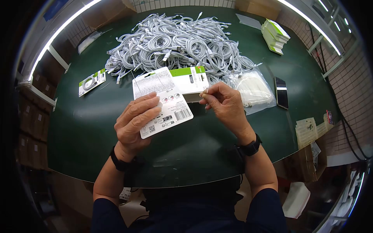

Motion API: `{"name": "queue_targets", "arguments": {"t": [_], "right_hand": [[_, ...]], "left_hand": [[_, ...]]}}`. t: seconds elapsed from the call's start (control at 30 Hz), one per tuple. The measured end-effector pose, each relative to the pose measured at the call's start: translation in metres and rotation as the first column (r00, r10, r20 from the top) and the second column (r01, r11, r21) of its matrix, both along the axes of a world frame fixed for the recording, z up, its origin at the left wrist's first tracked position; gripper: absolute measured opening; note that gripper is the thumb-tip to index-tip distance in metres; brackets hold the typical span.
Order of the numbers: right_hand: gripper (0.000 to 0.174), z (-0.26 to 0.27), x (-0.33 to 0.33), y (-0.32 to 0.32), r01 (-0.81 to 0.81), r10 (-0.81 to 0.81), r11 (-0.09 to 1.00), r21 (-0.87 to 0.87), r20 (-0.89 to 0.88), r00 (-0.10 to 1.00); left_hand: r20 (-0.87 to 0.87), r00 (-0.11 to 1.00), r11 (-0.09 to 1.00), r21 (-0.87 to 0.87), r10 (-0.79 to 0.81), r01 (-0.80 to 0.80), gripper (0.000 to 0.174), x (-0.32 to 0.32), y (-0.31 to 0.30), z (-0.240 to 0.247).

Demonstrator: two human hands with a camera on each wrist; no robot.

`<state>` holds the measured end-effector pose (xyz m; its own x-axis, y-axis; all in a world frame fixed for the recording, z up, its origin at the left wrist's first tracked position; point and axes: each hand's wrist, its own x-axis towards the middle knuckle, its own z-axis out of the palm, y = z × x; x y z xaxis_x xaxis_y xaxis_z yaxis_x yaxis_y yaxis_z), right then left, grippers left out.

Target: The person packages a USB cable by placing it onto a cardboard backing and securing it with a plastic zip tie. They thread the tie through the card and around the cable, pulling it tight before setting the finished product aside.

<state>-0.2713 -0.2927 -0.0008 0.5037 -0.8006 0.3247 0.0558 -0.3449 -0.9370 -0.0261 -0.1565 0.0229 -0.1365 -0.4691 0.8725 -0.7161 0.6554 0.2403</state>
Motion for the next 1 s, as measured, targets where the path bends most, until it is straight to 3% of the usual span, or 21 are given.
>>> {"name": "queue_targets", "arguments": {"t": [0.17, 0.27, 0.47, 0.67, 0.77, 1.0], "right_hand": [[0.006, -0.003, 0.000, 0.000, -0.057, 0.061, 0.976, -0.212, 0.010, 0.998], [0.009, -0.003, -0.001, -0.006, -0.061, 0.041, 0.881, -0.470, -0.054, 0.998], [0.013, 0.001, 0.002, -0.003, -0.021, 0.007, 0.866, -0.500, -0.031, 0.999], [0.005, 0.002, 0.000, 0.004, 0.019, -0.043, 0.955, -0.297, -0.076, 0.996], [0.006, 0.005, 0.001, 0.009, 0.131, -0.153, 0.963, -0.236, -0.077, 0.985], [0.006, 0.003, 0.007, 0.013, 0.230, -0.319, 0.822, -0.521, -0.088, 0.943]], "left_hand": [[0.009, 1.000, 1.000, 0.012, 0.023, -0.023, 0.042, 0.001, -0.005, -0.005], [0.026, 0.999, 0.999, 0.024, 0.026, -0.027, 0.042, 0.002, -0.007, -0.008], [0.020, 1.000, 0.997, 0.079, 0.005, -0.006, 0.039, 0.003, -0.007, -0.009], [0.006, 1.000, 0.996, 0.089, -0.016, 0.015, 0.037, 0.003, -0.008, -0.011], [-0.001, 1.000, 0.996, 0.081, -0.026, 0.026, 0.037, 0.003, -0.008, -0.014], [0.009, 1.000, 0.998, 0.053, -0.024, 0.024, 0.037, 0.003, -0.009, -0.016]]}}
